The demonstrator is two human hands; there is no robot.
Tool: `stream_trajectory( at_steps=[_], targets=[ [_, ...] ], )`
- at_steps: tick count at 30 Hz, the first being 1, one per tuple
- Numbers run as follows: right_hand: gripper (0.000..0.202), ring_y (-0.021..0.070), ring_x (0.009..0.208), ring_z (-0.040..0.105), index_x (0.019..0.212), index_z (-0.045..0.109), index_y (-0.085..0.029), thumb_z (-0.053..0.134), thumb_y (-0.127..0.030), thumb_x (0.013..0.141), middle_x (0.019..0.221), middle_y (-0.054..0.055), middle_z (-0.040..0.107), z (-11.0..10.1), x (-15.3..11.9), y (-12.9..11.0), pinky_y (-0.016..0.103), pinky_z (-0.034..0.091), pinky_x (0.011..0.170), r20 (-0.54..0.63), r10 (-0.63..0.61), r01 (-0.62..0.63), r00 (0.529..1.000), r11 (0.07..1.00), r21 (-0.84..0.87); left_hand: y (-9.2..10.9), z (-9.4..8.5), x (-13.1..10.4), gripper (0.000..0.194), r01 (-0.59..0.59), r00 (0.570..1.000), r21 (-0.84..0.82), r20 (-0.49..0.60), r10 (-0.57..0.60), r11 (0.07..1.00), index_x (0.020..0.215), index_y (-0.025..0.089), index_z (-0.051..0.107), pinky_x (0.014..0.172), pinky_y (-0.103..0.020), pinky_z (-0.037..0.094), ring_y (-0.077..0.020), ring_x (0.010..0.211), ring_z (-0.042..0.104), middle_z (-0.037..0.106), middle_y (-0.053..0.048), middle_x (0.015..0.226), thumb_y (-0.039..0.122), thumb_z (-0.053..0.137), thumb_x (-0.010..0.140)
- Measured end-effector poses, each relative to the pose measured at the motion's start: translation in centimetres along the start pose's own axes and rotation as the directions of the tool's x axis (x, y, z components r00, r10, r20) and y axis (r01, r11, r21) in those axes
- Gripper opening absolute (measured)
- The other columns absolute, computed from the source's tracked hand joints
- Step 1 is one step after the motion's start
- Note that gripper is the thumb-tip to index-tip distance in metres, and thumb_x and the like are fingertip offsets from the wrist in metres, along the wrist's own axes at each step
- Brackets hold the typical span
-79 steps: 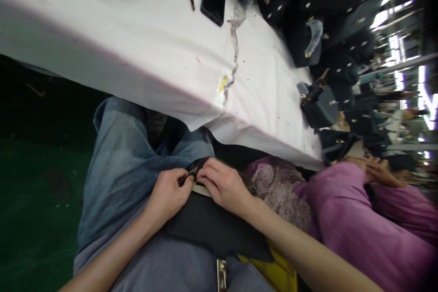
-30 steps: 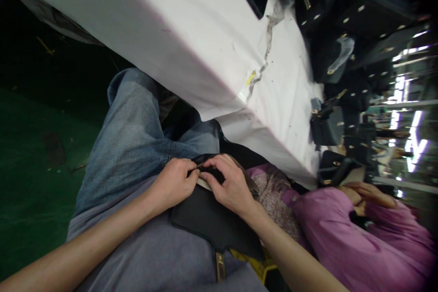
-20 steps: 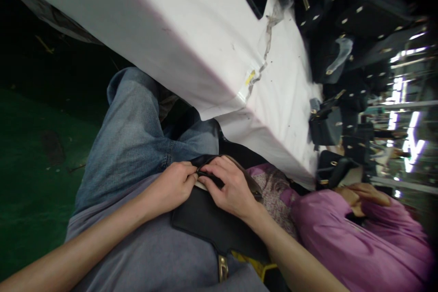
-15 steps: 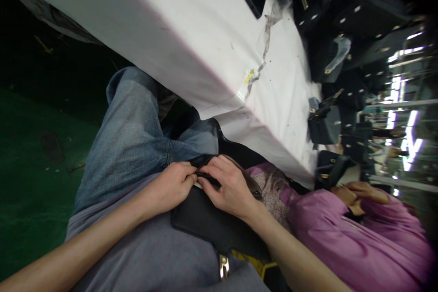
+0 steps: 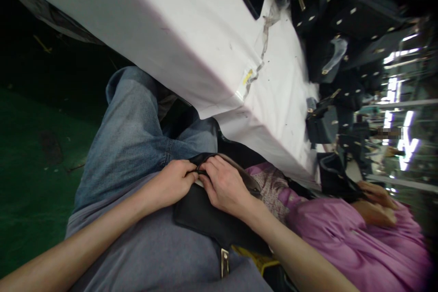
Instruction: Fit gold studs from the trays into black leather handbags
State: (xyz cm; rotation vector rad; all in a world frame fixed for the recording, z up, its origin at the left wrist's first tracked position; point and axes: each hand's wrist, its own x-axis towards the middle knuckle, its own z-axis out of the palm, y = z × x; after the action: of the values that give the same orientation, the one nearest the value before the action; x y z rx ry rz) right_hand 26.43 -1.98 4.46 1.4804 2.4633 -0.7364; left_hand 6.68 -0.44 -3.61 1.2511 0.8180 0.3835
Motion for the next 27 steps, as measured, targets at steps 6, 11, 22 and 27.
stream_trajectory(
  at_steps=[6, 11, 22, 27],
  targets=[
    [0.009, 0.0308, 0.100, 0.058, 0.113, 0.063, -0.019, 0.057, -0.019, 0.107, 0.105, 0.013, 0.065, 0.5, -0.1, 0.6, 0.049, 0.053, 0.089, -0.029, -0.009, 0.010, 1.000, 1.000, 0.024, 0.4, -0.3, 0.0, 0.026, -0.004, 1.000, 0.013, -0.013, 0.004, 1.000, 0.088, 0.018, 0.076, 0.082, -0.032, 0.047, -0.0226, 0.090, 0.069, 0.077, -0.007, 0.095, 0.022, 0.054, 0.101],
    [0.010, 0.0280, 0.105, 0.063, 0.116, 0.067, -0.023, 0.066, -0.022, 0.106, 0.108, 0.009, 0.069, -0.7, -0.3, 1.0, 0.045, 0.056, 0.090, 0.007, 0.036, -0.037, 0.999, 0.984, 0.174, 0.1, -0.4, -0.6, 0.023, 0.009, 1.000, -0.073, -0.004, -0.010, 0.997, 0.101, 0.019, 0.078, 0.088, -0.030, 0.050, -0.0224, 0.098, 0.071, 0.079, -0.005, 0.104, 0.025, 0.057, 0.102],
    [0.007, 0.0279, 0.099, 0.064, 0.111, 0.068, -0.022, 0.064, -0.020, 0.105, 0.102, 0.010, 0.070, -0.4, -0.4, 0.7, 0.046, 0.055, 0.091, -0.090, 0.044, -0.033, 0.995, 0.992, 0.126, -0.7, -0.1, -0.5, 0.030, 0.008, 1.000, -0.155, 0.000, -0.009, 0.988, 0.116, 0.020, 0.079, 0.102, -0.035, 0.052, -0.0256, 0.113, 0.069, 0.078, -0.008, 0.118, 0.038, 0.058, 0.104],
    [0.008, 0.0264, 0.097, 0.062, 0.111, 0.066, -0.021, 0.061, -0.021, 0.105, 0.100, 0.009, 0.069, -0.2, -0.5, 1.1, 0.043, 0.055, 0.090, -0.157, -0.007, 0.026, 0.988, 0.992, 0.120, -1.2, 0.4, -0.3, 0.039, 0.096, 0.995, -0.172, -0.003, -0.098, 0.980, 0.125, 0.023, 0.077, 0.104, -0.040, 0.053, -0.0290, 0.116, 0.071, 0.077, -0.008, 0.127, 0.050, 0.061, 0.103]
  ],
)
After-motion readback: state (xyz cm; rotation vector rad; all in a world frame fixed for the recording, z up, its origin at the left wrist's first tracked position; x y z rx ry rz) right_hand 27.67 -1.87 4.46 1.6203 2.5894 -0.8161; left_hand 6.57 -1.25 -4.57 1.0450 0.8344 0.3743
